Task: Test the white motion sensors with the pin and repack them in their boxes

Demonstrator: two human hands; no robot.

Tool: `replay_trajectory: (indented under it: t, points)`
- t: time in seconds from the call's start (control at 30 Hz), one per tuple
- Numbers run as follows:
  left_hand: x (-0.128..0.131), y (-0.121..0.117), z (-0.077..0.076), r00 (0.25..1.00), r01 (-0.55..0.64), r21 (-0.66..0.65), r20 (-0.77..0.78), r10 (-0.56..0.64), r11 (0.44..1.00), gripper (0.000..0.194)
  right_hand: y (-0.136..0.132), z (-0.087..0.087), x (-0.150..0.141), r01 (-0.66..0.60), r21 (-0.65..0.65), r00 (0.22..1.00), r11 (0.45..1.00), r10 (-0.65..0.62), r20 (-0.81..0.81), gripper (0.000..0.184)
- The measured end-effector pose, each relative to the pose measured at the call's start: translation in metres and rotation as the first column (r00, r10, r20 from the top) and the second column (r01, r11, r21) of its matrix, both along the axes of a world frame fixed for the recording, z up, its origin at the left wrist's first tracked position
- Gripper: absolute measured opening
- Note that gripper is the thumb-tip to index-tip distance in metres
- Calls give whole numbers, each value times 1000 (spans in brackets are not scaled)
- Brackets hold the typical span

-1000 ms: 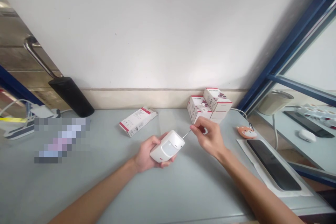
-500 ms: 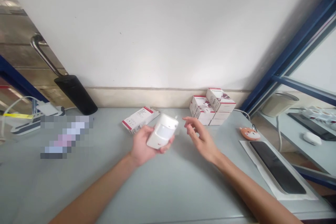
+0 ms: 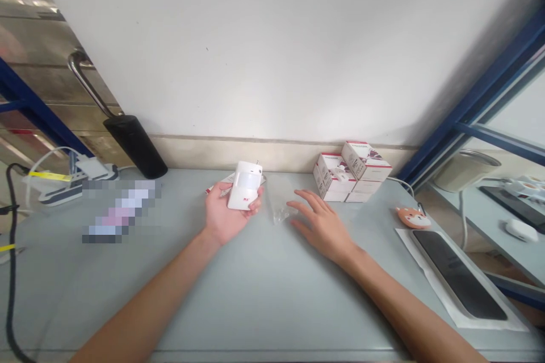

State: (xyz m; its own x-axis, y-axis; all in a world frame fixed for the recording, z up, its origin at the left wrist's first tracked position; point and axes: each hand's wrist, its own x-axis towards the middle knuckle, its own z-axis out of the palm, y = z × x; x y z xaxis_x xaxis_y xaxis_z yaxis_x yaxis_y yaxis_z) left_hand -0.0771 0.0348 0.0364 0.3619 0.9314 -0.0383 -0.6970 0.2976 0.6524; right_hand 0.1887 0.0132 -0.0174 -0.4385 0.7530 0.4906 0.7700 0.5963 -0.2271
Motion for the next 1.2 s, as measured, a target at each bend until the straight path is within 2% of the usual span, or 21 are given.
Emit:
replay_trajectory:
  t: [0.07,0.13,0.2,0.27,0.33,0.47,0.57,0.67,0.77,0.9,1.1,1.2]
  points:
    - [0,0,1,1000,-10,-6,-11,10,1000,40,1,0,-1,-3,-10,1000,1000,3,-14,22]
    - [0,0,3,999,-27,-14,-25,27,1000,40,1,2,0,-21,-34,995,999,18,-101,17]
    - [-1,0,3,998,-39,-12,-42,38,999,41,-1,8,2,-48,-63,967,997,30,-255,15]
    - [-1,1,2,998,-39,-5,-52,38,999,42,-3,17,6,-39,-92,897,995,-5,-443,13]
    - [-1,1,0,998,-25,-7,-54,25,1000,43,-3,26,11,10,-117,768,993,-82,-635,11]
    - [3,0,-5,995,9,-47,-97,-13,999,44,2,44,19,41,-147,381,988,-152,-912,18]
    - [6,-4,-7,983,76,6,-168,-74,997,41,6,51,25,-2,-196,127,981,-194,-973,21]
    - [9,-7,-7,954,221,39,-215,-208,975,41,8,55,28,-80,-249,-28,965,-252,-967,23]
    - [12,-10,-8,915,359,37,-210,-344,932,45,9,57,29,-145,-276,-94,950,-291,-952,24]
    - [13,-11,-11,878,453,12,-181,-444,891,50,9,57,30,-220,-298,-136,929,-332,-933,24]
    - [11,-10,-14,827,541,-70,-141,-545,838,55,9,56,29,-283,-334,-80,899,-369,-926,21]
    - [10,-10,-15,811,569,-72,-111,-574,819,56,6,54,26,-282,-364,-27,888,-387,-922,16]
